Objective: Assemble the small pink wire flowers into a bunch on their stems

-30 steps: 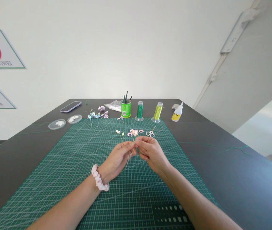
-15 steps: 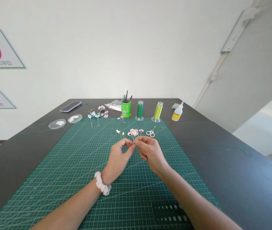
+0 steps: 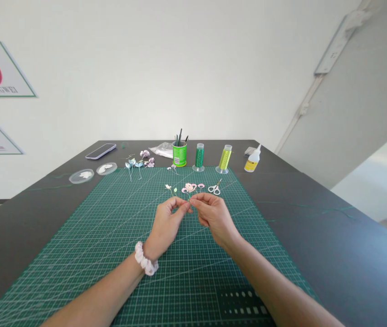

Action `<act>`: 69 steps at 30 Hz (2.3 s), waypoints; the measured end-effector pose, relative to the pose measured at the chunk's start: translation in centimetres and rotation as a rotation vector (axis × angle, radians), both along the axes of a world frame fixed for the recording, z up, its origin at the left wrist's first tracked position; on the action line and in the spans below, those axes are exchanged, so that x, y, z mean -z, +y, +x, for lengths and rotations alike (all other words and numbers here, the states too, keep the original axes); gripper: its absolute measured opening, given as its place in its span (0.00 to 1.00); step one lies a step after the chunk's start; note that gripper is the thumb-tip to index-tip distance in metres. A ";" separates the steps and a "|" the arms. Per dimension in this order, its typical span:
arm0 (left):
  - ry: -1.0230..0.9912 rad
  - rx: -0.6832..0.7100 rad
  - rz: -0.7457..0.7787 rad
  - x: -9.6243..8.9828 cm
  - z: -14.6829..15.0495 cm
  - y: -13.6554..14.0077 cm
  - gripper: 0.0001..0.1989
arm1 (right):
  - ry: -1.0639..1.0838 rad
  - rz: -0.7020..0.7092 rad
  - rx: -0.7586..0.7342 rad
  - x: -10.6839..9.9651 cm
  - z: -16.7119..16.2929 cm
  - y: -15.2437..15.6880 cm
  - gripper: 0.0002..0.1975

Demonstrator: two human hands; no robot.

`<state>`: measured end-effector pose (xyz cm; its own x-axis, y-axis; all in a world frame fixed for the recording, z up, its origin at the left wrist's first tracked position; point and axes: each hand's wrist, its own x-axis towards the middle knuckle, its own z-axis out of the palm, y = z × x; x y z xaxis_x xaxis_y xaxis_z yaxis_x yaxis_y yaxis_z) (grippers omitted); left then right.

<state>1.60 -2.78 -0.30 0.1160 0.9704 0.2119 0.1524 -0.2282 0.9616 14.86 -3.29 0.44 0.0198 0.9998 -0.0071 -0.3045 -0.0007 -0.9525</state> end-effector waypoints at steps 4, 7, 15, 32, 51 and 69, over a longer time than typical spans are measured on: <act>-0.032 0.009 -0.020 0.4 0.0 0.1 0.10 | -0.005 -0.001 -0.002 -0.1 0.0 -0.1 0.10; -0.049 0.015 -0.032 0.4 0.0 0.1 0.10 | -0.011 0.002 -0.004 -0.1 0.0 -0.1 0.10; -0.072 0.023 -0.068 0.5 0.1 0.0 0.11 | -0.003 -0.002 -0.012 0.1 0.1 0.0 0.09; -0.201 0.083 -0.141 0.0 0.4 -0.3 0.11 | -0.011 -0.008 -0.014 0.1 0.2 -0.2 0.11; -0.320 0.143 -0.224 0.3 0.5 -0.2 0.10 | 0.025 -0.021 -0.035 0.2 0.3 -0.2 0.11; -0.337 0.157 -0.236 0.4 0.6 -0.1 0.09 | 0.023 -0.023 -0.013 0.2 0.2 -0.1 0.11</act>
